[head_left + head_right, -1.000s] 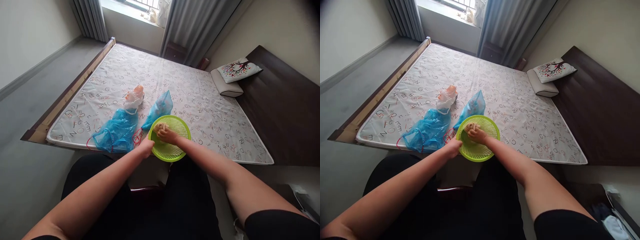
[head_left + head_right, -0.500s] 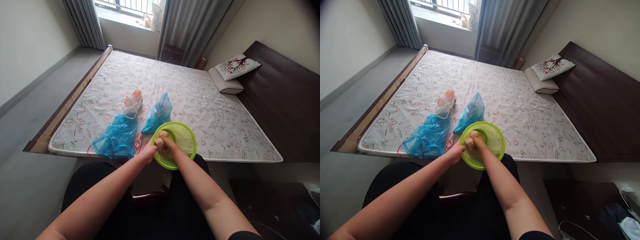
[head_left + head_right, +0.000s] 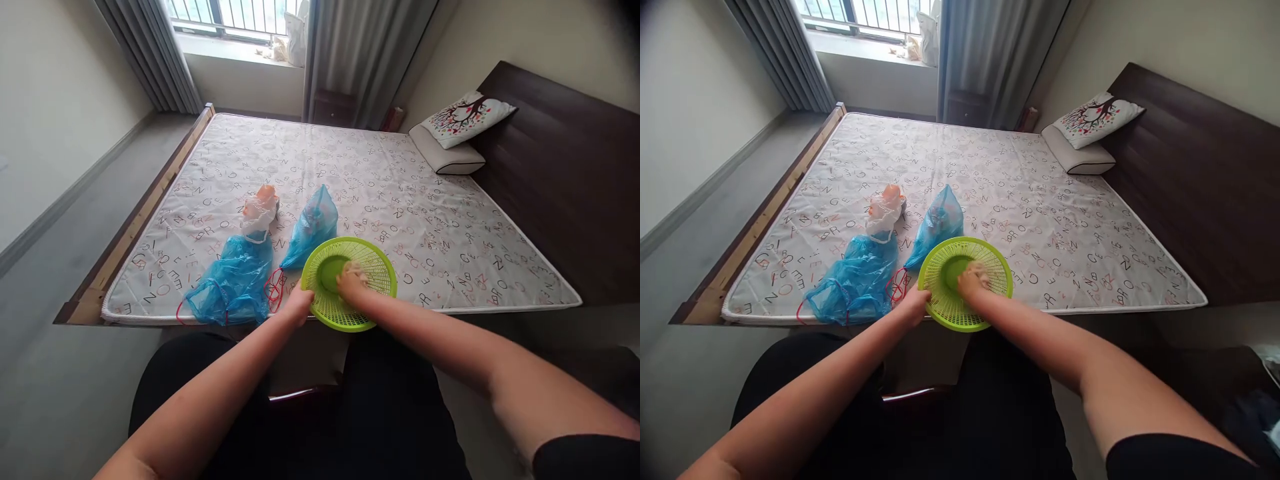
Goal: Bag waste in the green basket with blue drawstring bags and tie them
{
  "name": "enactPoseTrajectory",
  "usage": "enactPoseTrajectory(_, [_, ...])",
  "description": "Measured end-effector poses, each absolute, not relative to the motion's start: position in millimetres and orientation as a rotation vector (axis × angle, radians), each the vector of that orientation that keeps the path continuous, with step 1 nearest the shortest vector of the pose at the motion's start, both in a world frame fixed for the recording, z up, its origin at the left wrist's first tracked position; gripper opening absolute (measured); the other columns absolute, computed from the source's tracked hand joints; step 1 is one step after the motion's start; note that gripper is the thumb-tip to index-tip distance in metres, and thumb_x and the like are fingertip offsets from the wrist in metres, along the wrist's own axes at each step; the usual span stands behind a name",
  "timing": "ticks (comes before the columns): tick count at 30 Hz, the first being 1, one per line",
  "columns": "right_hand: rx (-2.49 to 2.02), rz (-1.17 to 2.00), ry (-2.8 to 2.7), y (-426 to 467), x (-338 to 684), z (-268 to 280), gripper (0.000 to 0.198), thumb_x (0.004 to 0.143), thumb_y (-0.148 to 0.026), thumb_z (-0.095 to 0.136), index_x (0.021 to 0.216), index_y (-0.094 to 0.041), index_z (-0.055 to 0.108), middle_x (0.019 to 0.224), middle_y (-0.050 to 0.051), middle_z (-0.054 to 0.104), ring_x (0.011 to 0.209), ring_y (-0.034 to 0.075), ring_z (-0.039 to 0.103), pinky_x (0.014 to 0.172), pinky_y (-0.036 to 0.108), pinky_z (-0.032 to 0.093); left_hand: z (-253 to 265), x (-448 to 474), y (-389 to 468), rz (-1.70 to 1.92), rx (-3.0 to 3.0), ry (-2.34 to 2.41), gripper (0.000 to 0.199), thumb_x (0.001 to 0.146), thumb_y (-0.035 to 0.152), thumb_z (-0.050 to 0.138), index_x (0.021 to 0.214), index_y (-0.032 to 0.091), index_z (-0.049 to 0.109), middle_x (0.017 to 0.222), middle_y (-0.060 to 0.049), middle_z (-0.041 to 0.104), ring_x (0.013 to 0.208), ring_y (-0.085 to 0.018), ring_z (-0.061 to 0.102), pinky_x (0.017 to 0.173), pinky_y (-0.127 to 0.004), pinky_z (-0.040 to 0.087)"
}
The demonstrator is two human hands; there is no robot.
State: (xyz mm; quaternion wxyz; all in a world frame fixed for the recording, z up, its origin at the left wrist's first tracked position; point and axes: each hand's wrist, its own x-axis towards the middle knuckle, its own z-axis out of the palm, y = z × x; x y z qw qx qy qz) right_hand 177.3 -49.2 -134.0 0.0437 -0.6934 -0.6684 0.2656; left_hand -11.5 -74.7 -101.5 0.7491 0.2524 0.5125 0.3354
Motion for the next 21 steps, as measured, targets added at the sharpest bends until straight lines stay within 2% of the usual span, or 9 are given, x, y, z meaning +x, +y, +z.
enactPoseTrajectory(3, [-2.0, 0.743, -2.37, -42, 200, -126, 0.034, 0.094, -0.009, 0.056, 0.117, -0.013, 0.081, 0.139, 0.023, 0.072, 0.145, 0.036, 0.056, 0.129, 0.058, 0.035, -100, -5, -81, 0.65, 0.554, 1.095, 0.057, 0.063, 0.007, 0.066, 0.119, 0.019, 0.067, 0.091, -0.008, 0.076, 0.077, -0.027, 0.075, 0.064, -0.034, 0.061])
enactPoseTrajectory(4, [-2.022, 0.7, -2.429, -38, 202, -126, 0.042, 0.097, -0.009, 0.053, 0.13, -0.014, 0.077, 0.147, 0.022, 0.067, 0.15, 0.036, 0.051, 0.131, 0.059, 0.031, -98, -3, -83, 0.638, 0.557, 1.081, 0.057, 0.064, 0.008, 0.066, 0.12, 0.019, 0.067, 0.094, -0.009, 0.077, 0.078, -0.028, 0.076, 0.064, -0.035, 0.062])
enactPoseTrajectory(6, [-2.18, 0.62, -2.41, -31, 201, -131, 0.052, 0.098, -0.009, 0.049, 0.147, -0.012, 0.067, 0.154, 0.025, 0.062, 0.153, 0.038, 0.048, 0.129, 0.063, 0.032, -93, 0, -86, 0.642, 0.552, 1.07, 0.062, 0.063, 0.008, 0.066, 0.124, 0.02, 0.067, 0.098, -0.01, 0.078, 0.08, -0.029, 0.077, 0.067, -0.037, 0.063])
enactPoseTrajectory(9, [-2.436, 0.62, -2.18, -26, 186, -144, 0.05, 0.095, -0.017, 0.06, 0.142, -0.004, 0.068, 0.142, 0.034, 0.066, 0.138, 0.045, 0.061, 0.114, 0.059, 0.048, -88, 1, -84, 0.67, 0.522, 1.053, 0.074, 0.059, 0.004, 0.063, 0.131, 0.022, 0.063, 0.102, -0.009, 0.079, 0.085, -0.03, 0.079, 0.075, -0.043, 0.066])
enactPoseTrajectory(11, [-2.508, 0.625, -2.058, -25, 175, -150, 0.049, 0.098, -0.029, 0.061, 0.141, -0.007, 0.07, 0.134, 0.03, 0.071, 0.125, 0.041, 0.069, 0.105, 0.052, 0.054, -88, 1, -83, 0.694, 0.513, 1.031, 0.076, 0.059, 0.003, 0.063, 0.133, 0.022, 0.062, 0.105, -0.009, 0.08, 0.09, -0.032, 0.079, 0.079, -0.045, 0.067])
enactPoseTrajectory(13, [-2.543, 0.571, -1.947, -24, 166, -150, 0.054, 0.105, -0.037, 0.046, 0.15, -0.012, 0.063, 0.138, 0.024, 0.07, 0.122, 0.035, 0.07, 0.101, 0.046, 0.056, -89, 2, -83, 0.709, 0.508, 1.008, 0.071, 0.062, 0.004, 0.067, 0.131, 0.021, 0.064, 0.108, -0.011, 0.081, 0.099, -0.034, 0.079, 0.084, -0.046, 0.067])
enactPoseTrajectory(16, [-2.492, 0.549, -1.878, -23, 153, -145, 0.057, 0.109, -0.03, 0.028, 0.154, -0.008, 0.056, 0.145, 0.025, 0.065, 0.123, 0.031, 0.067, 0.103, 0.043, 0.053, -93, 2, -87, 0.763, 0.525, 0.986, 0.059, 0.067, 0.008, 0.074, 0.124, 0.021, 0.068, 0.112, -0.012, 0.08, 0.114, -0.037, 0.076, 0.094, -0.046, 0.065])
enactPoseTrajectory(18, [-2.301, 0.73, -1.994, -21, 143, -142, 0.048, 0.107, -0.025, 0.038, 0.143, -0.007, 0.065, 0.138, 0.023, 0.07, 0.117, 0.028, 0.068, 0.101, 0.038, 0.052, -94, -2, -89, 0.823, 0.54, 0.999, 0.055, 0.068, 0.009, 0.077, 0.122, 0.02, 0.069, 0.114, -0.013, 0.08, 0.118, -0.035, 0.074, 0.098, -0.044, 0.063])
enactPoseTrajectory(21, [-1.985, 1.051, -2.216, -14, 133, -136, 0.026, 0.096, -0.026, 0.068, 0.118, -0.015, 0.079, 0.112, 0.008, 0.08, 0.097, 0.02, 0.071, 0.088, 0.027, 0.053, -95, -13, -87, 0.88, 0.524, 1.055, 0.06, 0.066, 0.01, 0.078, 0.124, 0.02, 0.066, 0.112, -0.011, 0.079, 0.113, -0.034, 0.076, 0.096, -0.044, 0.064])
